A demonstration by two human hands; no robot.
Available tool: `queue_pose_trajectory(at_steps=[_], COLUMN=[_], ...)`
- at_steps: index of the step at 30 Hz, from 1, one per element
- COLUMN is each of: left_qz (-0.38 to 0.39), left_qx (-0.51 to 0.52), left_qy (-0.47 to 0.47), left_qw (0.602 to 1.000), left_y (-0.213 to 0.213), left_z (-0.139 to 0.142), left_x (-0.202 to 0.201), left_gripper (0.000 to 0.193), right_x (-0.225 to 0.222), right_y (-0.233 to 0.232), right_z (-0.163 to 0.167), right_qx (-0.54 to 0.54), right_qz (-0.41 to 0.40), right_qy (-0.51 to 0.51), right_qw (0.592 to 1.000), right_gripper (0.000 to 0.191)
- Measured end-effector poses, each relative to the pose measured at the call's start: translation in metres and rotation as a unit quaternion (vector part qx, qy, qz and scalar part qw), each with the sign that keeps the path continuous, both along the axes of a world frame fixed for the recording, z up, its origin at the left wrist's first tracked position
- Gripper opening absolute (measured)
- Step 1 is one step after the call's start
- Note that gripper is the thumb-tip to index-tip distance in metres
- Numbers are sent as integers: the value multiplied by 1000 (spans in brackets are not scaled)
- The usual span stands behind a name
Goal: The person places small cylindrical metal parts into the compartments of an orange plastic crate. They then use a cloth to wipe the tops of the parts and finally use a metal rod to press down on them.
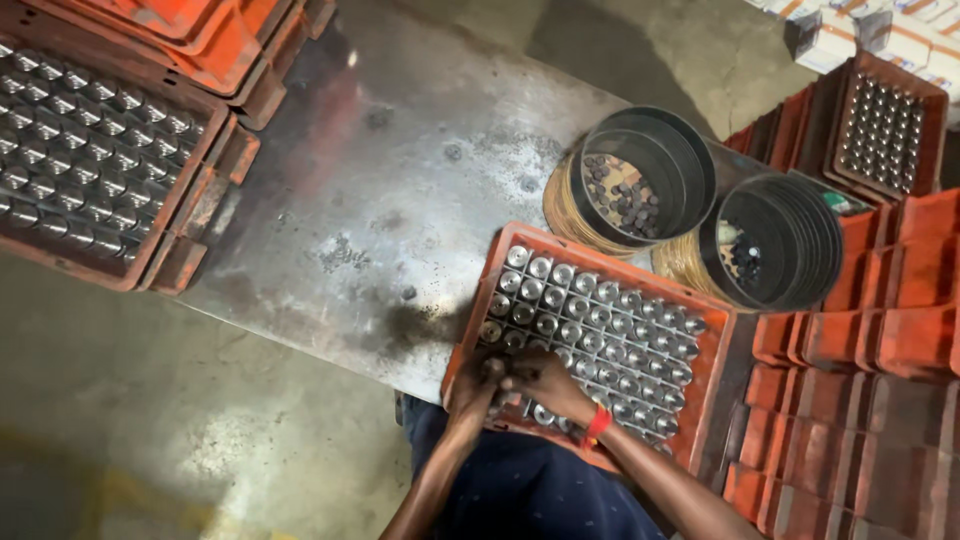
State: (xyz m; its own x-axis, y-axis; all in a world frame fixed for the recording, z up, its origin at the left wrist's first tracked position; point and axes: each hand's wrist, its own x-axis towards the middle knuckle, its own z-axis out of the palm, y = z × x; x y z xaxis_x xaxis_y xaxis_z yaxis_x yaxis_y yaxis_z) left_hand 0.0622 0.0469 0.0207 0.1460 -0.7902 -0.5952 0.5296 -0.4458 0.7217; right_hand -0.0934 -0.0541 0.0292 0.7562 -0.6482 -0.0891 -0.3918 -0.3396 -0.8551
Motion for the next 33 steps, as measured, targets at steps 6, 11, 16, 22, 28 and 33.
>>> queue_pose_trajectory(at_steps=[6,11,16,22,28,33], left_qz=[207,182,176,128,22,-10], left_qx=[3,-70,-48,-65,-234,-19], left_qy=[282,280,254,190,-103,104], left_qw=[937,940,950,971,967,994], left_y=[-1,8,9,0,-2,-2], left_z=[-42,-60,-47,-14,8,-3], left_x=[4,3,3,6,11,0], left_gripper=[28,15,17,19,23,31], right_x=[20,52,73,58,5,-9], right_y=[-70,-130,-145,-135,-29,-6], right_z=[3,6,3,14,-1,-16], right_qx=[-138,-410,-420,-378,34,138], right_qz=[-185,-70,-34,-59,-57,-103], right_qy=[43,69,177,94,93,9], right_qw=[972,907,890,919,993,985], right_gripper=[24,20,18,34,38,29])
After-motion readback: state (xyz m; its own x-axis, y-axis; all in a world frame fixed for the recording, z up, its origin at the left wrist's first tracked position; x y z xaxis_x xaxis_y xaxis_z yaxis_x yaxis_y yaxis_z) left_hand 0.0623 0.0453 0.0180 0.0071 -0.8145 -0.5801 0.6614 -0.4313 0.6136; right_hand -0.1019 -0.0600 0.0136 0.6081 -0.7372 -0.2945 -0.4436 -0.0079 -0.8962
